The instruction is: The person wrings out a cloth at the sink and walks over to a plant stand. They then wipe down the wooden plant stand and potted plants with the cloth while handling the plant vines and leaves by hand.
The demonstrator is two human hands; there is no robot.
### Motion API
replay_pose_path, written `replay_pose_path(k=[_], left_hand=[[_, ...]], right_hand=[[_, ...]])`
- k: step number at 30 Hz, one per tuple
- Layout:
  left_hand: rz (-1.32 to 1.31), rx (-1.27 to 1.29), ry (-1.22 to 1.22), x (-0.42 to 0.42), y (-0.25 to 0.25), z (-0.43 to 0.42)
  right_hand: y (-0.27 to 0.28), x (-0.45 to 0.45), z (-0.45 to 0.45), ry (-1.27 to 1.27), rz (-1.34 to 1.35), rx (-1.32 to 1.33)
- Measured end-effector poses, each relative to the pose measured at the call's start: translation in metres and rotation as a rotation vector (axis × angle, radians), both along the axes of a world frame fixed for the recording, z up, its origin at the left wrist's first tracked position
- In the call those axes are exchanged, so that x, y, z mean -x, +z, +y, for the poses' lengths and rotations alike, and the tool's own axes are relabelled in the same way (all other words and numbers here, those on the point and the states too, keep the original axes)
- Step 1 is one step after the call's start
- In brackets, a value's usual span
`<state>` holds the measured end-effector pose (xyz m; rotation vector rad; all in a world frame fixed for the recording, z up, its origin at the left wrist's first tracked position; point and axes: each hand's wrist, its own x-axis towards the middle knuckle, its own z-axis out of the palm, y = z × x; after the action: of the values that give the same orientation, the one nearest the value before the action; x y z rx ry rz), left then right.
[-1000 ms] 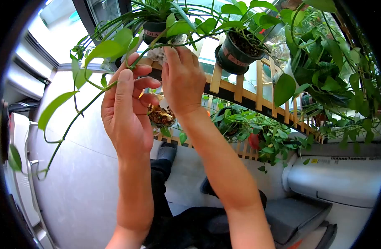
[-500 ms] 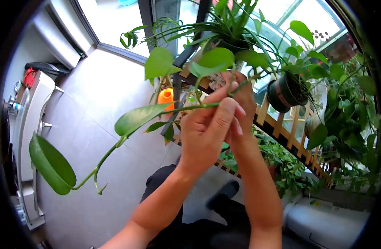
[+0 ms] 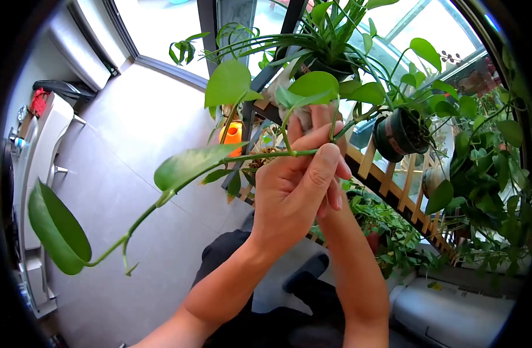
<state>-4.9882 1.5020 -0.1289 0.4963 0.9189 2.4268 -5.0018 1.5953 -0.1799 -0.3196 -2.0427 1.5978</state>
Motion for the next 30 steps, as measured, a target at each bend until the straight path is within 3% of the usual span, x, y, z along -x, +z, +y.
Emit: replay_pose_path(k=[2,3,5,8,12,16,17,20,21,27,29,30], left_hand=[[-0.018,0.000,0.005,0.000,0.001,-0.001],[-0.033,-0.003,0.009,0.000,0.002,-0.002],[-0.025,0.013,0.005,0.003,0.001,-0.003],[-0.014,0.039,0.006,0.005,0.002,-0.004],[-0.007,0.040,0.012,0.005,0.006,-0.002],[0.018,0.058,0.002,0.005,0.009,-0.005],[0.025,0.057,0.004,0.005,0.010,-0.007],[0.003,0.072,0.011,0.004,0.013,-0.012],[0.008,0.086,0.013,0.004,0.013,-0.012],[-0.031,0.078,-0.047,0.006,0.019,-0.019],[-0.048,0.071,-0.036,0.006,0.019,-0.018],[-0.061,0.050,-0.049,0.005,0.020,-0.016]], right_hand=[[-0.011,0.017,0.004,-0.090,0.046,-0.149],[-0.021,0.036,0.014,-0.168,0.063,-0.654],[-0.023,0.051,0.015,-0.240,0.078,-1.157],[-0.014,0.053,0.012,-0.250,0.029,-1.097],[0.013,0.044,0.009,-0.053,-0.119,-0.999],[0.034,0.029,-0.008,-0.037,0.314,-1.152],[0.044,0.027,-0.009,0.118,0.078,-1.001],[0.007,0.035,0.001,0.171,0.534,-1.046],[0.011,0.027,-0.011,-0.030,0.224,-0.864],[0.000,0.073,-0.024,-0.473,0.131,-0.371],[-0.008,0.094,-0.022,-0.611,0.346,-0.735],[-0.013,0.104,-0.017,-0.608,0.347,-0.732]])
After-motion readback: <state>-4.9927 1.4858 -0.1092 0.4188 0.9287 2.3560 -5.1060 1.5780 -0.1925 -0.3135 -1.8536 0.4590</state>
